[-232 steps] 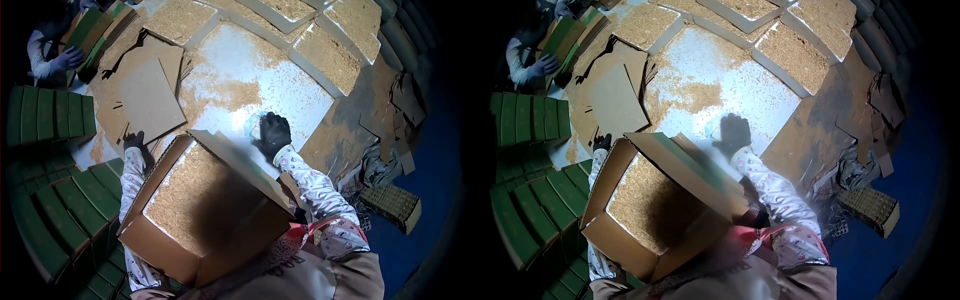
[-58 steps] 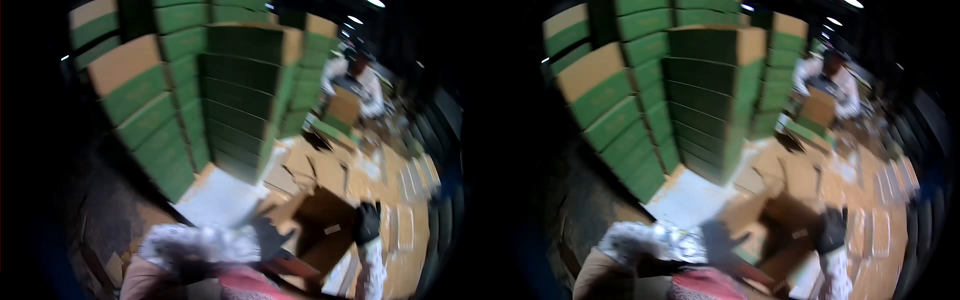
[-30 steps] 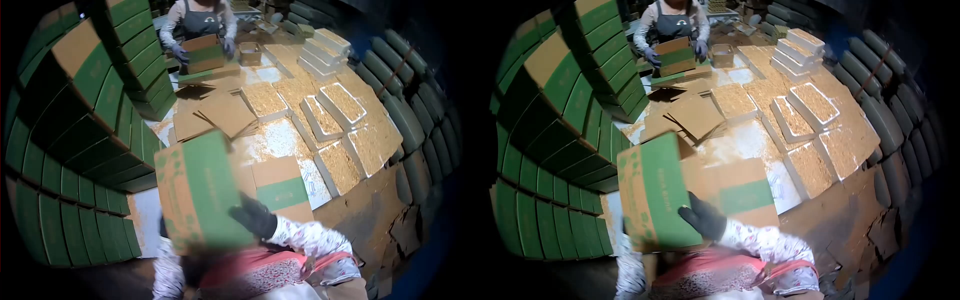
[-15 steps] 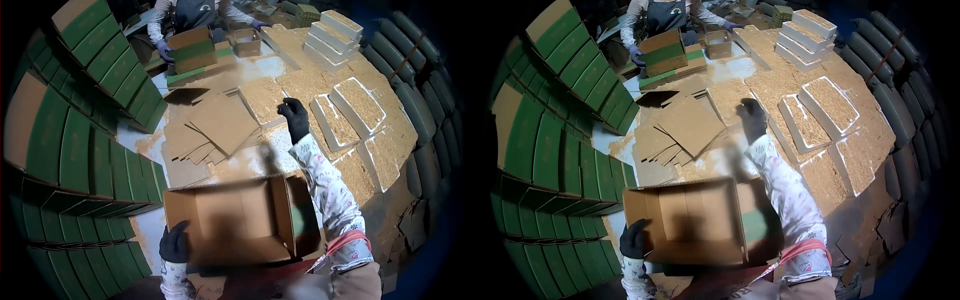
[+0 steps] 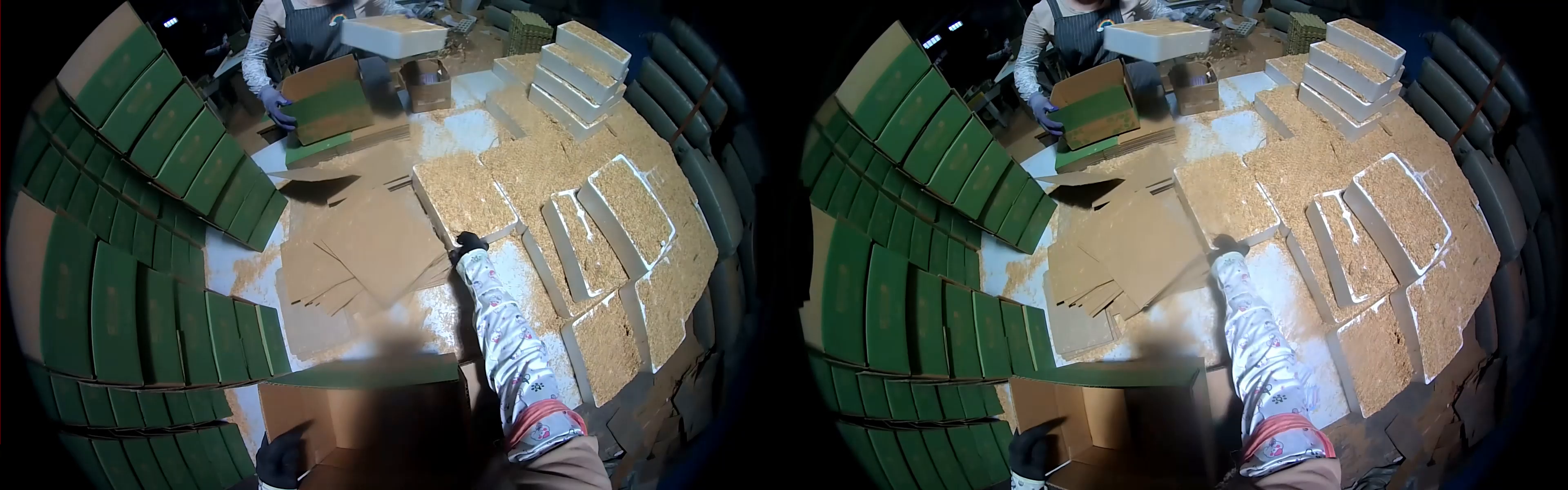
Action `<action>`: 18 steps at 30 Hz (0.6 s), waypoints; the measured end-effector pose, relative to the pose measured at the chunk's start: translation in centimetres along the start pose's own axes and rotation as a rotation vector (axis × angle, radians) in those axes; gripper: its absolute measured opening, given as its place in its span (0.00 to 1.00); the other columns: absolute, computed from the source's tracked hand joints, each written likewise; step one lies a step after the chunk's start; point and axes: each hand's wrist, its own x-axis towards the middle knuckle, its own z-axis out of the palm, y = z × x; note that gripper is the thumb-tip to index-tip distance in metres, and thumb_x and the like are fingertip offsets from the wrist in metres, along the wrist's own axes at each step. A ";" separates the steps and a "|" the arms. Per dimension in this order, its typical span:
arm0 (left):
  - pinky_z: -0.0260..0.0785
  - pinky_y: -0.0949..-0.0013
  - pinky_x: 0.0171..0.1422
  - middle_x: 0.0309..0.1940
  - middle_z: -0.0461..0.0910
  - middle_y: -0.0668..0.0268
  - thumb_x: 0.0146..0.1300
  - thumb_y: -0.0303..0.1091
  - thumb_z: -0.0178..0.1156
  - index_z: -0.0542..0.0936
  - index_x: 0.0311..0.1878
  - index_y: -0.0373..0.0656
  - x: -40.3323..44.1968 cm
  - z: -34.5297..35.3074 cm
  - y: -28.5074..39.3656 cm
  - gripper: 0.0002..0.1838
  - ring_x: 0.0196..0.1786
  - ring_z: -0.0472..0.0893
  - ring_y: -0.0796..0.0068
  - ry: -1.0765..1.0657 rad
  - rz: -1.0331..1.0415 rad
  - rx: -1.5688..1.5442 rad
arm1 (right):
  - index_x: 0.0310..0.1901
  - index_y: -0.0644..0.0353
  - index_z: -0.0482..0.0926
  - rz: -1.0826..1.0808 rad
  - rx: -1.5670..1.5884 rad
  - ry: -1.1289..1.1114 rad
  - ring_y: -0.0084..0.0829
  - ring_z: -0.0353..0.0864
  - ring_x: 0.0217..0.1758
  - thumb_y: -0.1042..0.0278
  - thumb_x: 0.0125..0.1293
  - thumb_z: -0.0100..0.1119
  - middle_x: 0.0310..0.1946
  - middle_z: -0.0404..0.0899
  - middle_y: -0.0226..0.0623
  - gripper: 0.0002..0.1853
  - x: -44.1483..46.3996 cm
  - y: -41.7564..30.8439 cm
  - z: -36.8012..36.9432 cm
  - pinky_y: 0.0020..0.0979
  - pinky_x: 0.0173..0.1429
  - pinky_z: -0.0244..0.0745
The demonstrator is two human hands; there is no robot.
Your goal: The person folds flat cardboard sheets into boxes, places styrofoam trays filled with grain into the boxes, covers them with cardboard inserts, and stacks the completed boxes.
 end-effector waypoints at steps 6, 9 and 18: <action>0.67 0.69 0.44 0.35 0.78 0.57 0.54 0.30 0.46 0.78 0.37 0.37 0.2 -0.7 -1.9 0.13 0.35 0.76 0.66 -0.012 -0.026 -0.074 | 0.59 0.59 0.44 0.192 0.094 -0.094 0.35 0.70 0.39 0.70 0.43 0.65 0.42 0.65 0.42 0.45 -11.9 -12.5 -2.6 0.33 0.40 0.71; 0.67 0.71 0.36 0.29 0.77 0.56 0.51 0.26 0.45 0.77 0.37 0.38 -0.6 -1.2 -5.5 0.13 0.30 0.76 0.68 -0.009 -0.045 -0.103 | 0.63 0.59 0.35 0.177 0.123 0.060 0.36 0.63 0.54 0.73 0.39 0.67 0.57 0.55 0.47 0.55 -10.4 -10.3 -1.9 0.34 0.55 0.63; 0.70 0.69 0.38 0.37 0.76 0.53 0.49 0.23 0.45 0.78 0.38 0.43 0.0 -1.1 -3.5 0.14 0.34 0.78 0.60 -0.023 0.092 -0.033 | 0.43 0.53 0.66 0.180 0.251 -0.400 0.43 0.74 0.37 0.59 0.51 0.56 0.34 0.73 0.39 0.18 -3.2 -11.3 -1.8 0.47 0.37 0.72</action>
